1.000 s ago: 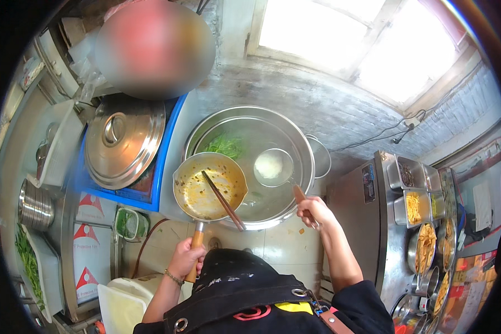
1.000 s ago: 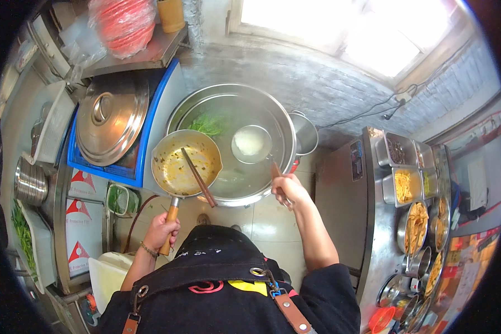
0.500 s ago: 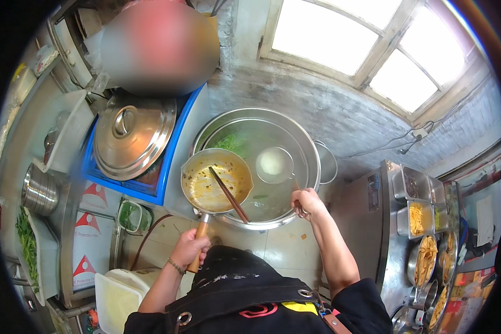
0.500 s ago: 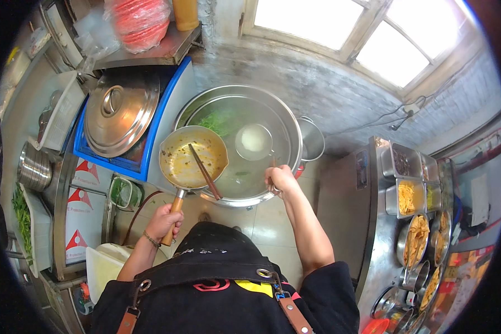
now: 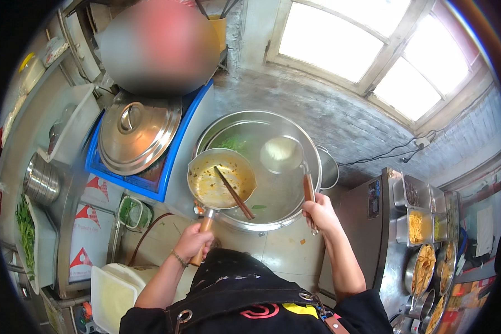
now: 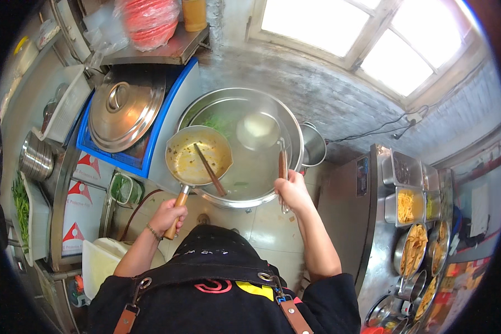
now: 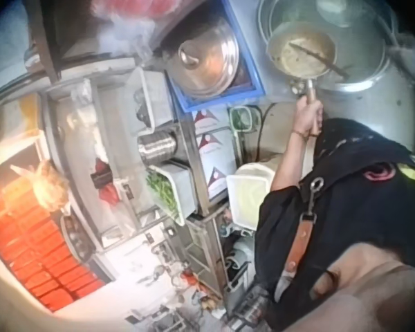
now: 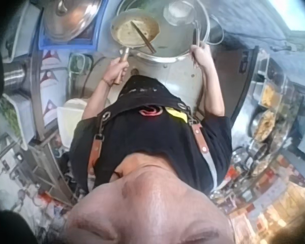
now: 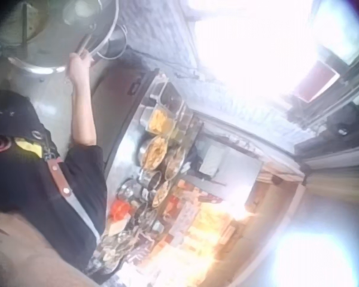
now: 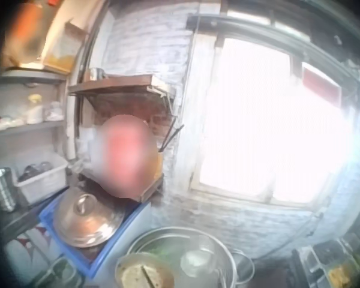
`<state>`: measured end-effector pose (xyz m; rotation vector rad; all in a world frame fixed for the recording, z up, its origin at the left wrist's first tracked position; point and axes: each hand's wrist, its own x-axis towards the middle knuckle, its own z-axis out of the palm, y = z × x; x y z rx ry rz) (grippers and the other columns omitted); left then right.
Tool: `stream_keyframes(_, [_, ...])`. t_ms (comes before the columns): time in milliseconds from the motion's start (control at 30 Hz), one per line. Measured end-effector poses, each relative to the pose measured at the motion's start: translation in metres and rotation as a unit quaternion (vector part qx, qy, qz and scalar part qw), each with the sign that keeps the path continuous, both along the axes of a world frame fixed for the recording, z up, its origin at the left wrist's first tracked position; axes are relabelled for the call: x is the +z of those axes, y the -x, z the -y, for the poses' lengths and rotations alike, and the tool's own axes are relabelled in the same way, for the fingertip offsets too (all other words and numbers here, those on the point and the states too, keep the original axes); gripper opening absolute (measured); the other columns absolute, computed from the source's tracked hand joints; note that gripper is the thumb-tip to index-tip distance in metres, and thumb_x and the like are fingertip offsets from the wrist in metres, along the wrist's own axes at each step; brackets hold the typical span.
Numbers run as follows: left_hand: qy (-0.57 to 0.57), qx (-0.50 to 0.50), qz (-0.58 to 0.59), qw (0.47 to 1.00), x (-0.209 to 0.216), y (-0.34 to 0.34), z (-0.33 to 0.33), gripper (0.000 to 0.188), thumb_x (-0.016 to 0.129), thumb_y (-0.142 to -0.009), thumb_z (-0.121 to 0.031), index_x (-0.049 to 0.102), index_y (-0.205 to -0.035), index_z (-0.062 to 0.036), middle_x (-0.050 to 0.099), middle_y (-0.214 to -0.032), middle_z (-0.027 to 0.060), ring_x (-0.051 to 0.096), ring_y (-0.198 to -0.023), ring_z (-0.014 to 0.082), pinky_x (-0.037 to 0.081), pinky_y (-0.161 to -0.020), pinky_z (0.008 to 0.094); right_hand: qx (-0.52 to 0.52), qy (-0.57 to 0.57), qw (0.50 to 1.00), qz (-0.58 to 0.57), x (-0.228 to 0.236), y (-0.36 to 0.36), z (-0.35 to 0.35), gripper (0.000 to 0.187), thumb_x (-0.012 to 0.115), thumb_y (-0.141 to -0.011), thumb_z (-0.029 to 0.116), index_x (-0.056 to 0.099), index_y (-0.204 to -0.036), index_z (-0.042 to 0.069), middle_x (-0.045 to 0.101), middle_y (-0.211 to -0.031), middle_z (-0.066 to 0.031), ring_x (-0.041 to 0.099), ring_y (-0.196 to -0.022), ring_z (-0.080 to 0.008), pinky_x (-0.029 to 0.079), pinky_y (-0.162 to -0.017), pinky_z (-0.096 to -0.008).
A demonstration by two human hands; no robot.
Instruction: The person assembles a noodle dish in a small metal pan by adding various ingredients from containers, including greens, tofu skin, and sauces, then transfers the contents into a serving bowl. The person repeats the process to prepare a second dish, adding noodles and vegetables from a large pot.
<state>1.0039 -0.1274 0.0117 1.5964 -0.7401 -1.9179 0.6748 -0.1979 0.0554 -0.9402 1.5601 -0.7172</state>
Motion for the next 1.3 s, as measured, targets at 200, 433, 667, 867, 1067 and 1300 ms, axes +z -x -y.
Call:
stream_keyframes(200, [0.023, -0.022, -0.054, 0.998, 0.014, 0.025, 0.016, 0.011, 0.058, -0.079, -0.010, 0.048, -0.079, -0.0069, 0.049, -0.061, 0.0010, 0.049, -0.045, 0.0085, 0.042, -0.038, 0.0253, 0.063, 0.260, 0.929, -0.256, 0.006, -0.019, -0.035, 0.050, 0.054, -0.075, 0.007, 0.047, -0.124, 0.001, 0.062, -0.073, -0.0161, 0.063, -0.064, -0.0270, 0.049, -0.063, -0.0344])
stream_keyframes(433, [0.036, -0.019, -0.153, 0.987, 0.052, 0.030, 0.013, 0.011, 0.057, -0.079, -0.009, 0.049, -0.083, -0.0040, 0.048, -0.062, 0.0007, 0.048, -0.044, 0.0080, 0.042, -0.037, 0.0249, 0.099, 0.425, 0.814, -0.385, -0.027, -0.025, -0.020, 0.067, 0.057, -0.071, 0.004, 0.036, -0.134, 0.003, 0.064, -0.093, -0.0204, 0.063, -0.075, -0.0381, 0.052, -0.065, -0.0418])
stream_keyframes(667, [0.039, 0.004, -0.167, 0.985, 0.064, -0.017, -0.009, 0.012, 0.055, -0.081, -0.009, 0.048, -0.089, -0.0023, 0.048, -0.062, 0.0021, 0.047, -0.042, 0.0082, 0.041, -0.036, 0.0243, 0.102, 0.507, 0.800, -0.306, 0.011, -0.078, 0.008, 0.063, 0.057, -0.072, 0.000, 0.040, -0.132, 0.000, 0.064, -0.081, -0.0176, 0.064, -0.066, -0.0313, 0.051, -0.060, -0.0358])
stream_keyframes(867, [0.024, 0.093, -0.174, 0.980, 0.058, -0.090, -0.042, 0.015, 0.056, -0.079, -0.005, 0.049, -0.092, -0.0013, 0.046, -0.061, 0.0032, 0.047, -0.041, 0.0103, 0.041, -0.034, 0.0258, 0.185, 0.434, 0.856, -0.212, 0.031, -0.159, 0.018, 0.058, 0.056, -0.074, 0.001, 0.042, -0.130, -0.001, 0.056, -0.066, -0.0098, 0.059, -0.056, -0.0219, 0.048, -0.056, -0.0324])
stream_keyframes(1067, [0.064, 0.159, -0.084, 0.982, 0.051, -0.184, -0.056, 0.014, 0.057, -0.079, -0.005, 0.049, -0.091, -0.0015, 0.050, -0.059, 0.0036, 0.049, -0.040, 0.0118, 0.041, -0.036, 0.0265, 0.283, 0.281, 0.917, 0.007, 0.037, -0.277, 0.048, 0.023, 0.053, -0.076, 0.001, 0.056, -0.098, -0.003, 0.055, -0.062, -0.0029, 0.048, -0.046, -0.0086, 0.037, -0.043, -0.0230])
stream_keyframes(1300, [0.088, 0.261, 0.004, 0.961, 0.044, -0.285, -0.093, 0.008, 0.054, -0.079, -0.005, 0.048, -0.080, -0.0007, 0.051, -0.054, 0.0054, 0.050, -0.040, 0.0135, 0.042, -0.037, 0.0282, 0.398, 0.145, 0.891, 0.164, 0.098, -0.503, 0.123, 0.011, 0.052, -0.076, 0.005, 0.056, -0.083, -0.002, 0.055, -0.057, -0.0063, 0.044, -0.034, -0.0103, 0.029, -0.030, -0.0241])
